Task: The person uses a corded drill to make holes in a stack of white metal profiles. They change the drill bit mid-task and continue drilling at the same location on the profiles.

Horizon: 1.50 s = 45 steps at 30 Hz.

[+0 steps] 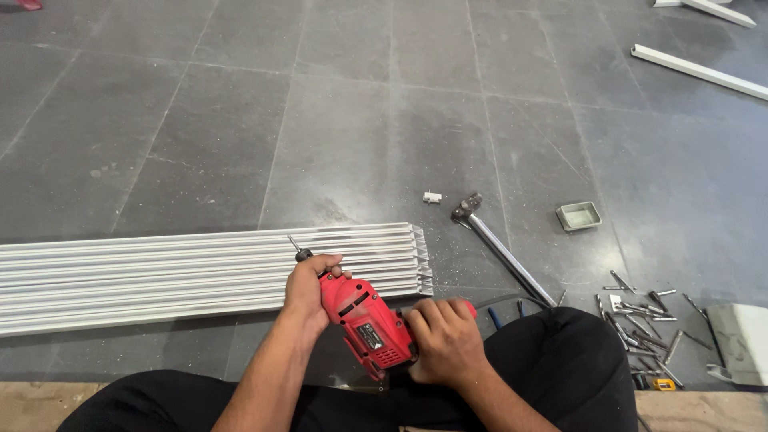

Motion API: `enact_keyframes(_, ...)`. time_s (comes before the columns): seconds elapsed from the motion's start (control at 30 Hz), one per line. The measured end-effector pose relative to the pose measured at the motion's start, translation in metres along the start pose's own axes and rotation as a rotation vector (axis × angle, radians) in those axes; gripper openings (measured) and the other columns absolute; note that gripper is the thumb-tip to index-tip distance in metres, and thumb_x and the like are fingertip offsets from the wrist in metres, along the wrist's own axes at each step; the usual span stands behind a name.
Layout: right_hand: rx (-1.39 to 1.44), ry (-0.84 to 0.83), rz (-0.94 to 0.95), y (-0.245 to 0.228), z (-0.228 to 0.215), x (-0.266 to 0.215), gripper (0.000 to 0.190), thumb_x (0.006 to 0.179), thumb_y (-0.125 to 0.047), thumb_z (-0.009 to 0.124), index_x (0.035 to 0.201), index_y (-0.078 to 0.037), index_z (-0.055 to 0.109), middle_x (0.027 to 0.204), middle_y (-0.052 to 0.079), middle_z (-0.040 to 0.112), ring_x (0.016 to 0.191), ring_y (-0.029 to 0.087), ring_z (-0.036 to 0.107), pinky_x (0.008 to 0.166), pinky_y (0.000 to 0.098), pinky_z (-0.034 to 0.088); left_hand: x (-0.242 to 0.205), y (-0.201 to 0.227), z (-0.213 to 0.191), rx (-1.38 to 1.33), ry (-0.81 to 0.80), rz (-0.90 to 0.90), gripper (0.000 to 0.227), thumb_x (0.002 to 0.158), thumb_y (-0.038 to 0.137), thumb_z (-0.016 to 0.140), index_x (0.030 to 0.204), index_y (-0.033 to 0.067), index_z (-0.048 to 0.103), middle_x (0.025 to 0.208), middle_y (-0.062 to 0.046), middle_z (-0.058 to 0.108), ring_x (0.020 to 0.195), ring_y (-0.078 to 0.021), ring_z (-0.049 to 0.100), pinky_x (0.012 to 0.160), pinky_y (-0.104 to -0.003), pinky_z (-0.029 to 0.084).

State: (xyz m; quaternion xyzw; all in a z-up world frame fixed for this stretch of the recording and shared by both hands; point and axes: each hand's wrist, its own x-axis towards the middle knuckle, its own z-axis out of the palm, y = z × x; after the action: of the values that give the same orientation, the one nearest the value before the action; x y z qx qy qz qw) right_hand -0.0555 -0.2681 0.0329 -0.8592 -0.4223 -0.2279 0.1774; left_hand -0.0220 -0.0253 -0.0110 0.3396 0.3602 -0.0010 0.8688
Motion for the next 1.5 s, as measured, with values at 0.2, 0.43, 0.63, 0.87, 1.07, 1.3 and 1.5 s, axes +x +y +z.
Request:
enact_keyframes(0.2,-0.009,-0.069,0.001,0.0,-0.001,0.001,0.033,0.056,-0.026,0.072,0.083,-0.008,0.063,0.078,0.009,0.057,0.07,0.029,0.059,0.073,0.0415,0.045,-0.004,-0.004,-0.001,0.017,0.097,0.031,0.008,0.082,0.002,0.069,0.081,0.0009,0.06,0.069,-0.008,0.057,0.065,-0.0236,0.062,0.056,-0.041,0.056)
enact_keyframes(0.43,0.006,-0.134,0.08,-0.003,-0.007,-0.003,0.083,0.047,-0.018,0.07,0.128,-0.001,0.061,0.113,0.013,0.067,0.106,0.031,0.064,0.098,0.0477,0.044,0.01,-0.012,-0.002,-0.031,0.059,-0.002,0.008,0.081,0.005,0.068,0.081,0.0027,0.06,0.069,-0.007,0.057,0.065,-0.0248,0.062,0.059,-0.043,0.057)
enact_keyframes(0.63,-0.02,-0.125,-0.135,0.01,-0.006,-0.009,0.081,0.067,-0.032,0.077,0.14,-0.005,0.054,0.118,0.016,0.064,0.113,0.036,0.061,0.106,0.0523,0.041,0.015,-0.022,0.003,-0.067,0.023,-0.045,0.009,0.081,0.006,0.068,0.079,0.0044,0.059,0.069,-0.007,0.057,0.064,-0.0252,0.061,0.061,-0.043,0.056)
enact_keyframes(0.87,-0.063,-0.376,-0.202,0.029,-0.011,-0.008,0.079,0.073,-0.027,0.074,0.145,-0.001,0.056,0.108,0.017,0.067,0.097,0.036,0.063,0.088,0.0469,0.048,0.006,-0.025,0.014,-0.059,0.097,-0.04,0.014,0.083,0.004,0.069,0.076,0.0026,0.057,0.068,-0.009,0.057,0.062,-0.0252,0.061,0.057,-0.042,0.056)
enact_keyframes(1.07,-0.233,-0.218,-0.278,0.026,-0.022,0.004,0.074,0.07,-0.025,0.063,0.141,-0.009,0.052,0.121,0.017,0.064,0.108,0.034,0.065,0.101,0.0501,0.048,0.004,-0.02,0.023,-0.129,0.098,-0.148,0.019,0.083,0.01,0.07,0.074,0.0045,0.054,0.068,-0.009,0.055,0.06,-0.0249,0.058,0.054,-0.041,0.054)
enact_keyframes(1.3,-0.232,-0.217,-0.381,0.053,-0.042,0.002,0.064,0.085,-0.024,0.059,0.145,-0.007,0.05,0.135,0.022,0.06,0.109,0.034,0.064,0.098,0.048,0.049,-0.011,-0.032,0.056,-0.136,0.125,-0.145,0.023,0.085,0.02,0.078,0.079,0.0088,0.059,0.074,-0.005,0.057,0.064,-0.0203,0.057,0.057,-0.039,0.054)
enact_keyframes(1.5,-0.154,-0.292,-0.324,0.063,-0.044,-0.015,0.072,0.075,-0.022,0.065,0.145,-0.012,0.053,0.131,0.019,0.061,0.099,0.032,0.064,0.092,0.0434,0.05,-0.013,-0.045,0.075,-0.048,0.2,-0.093,0.027,0.082,0.019,0.084,0.079,0.0046,0.061,0.074,-0.006,0.059,0.065,-0.0218,0.06,0.059,-0.037,0.054)
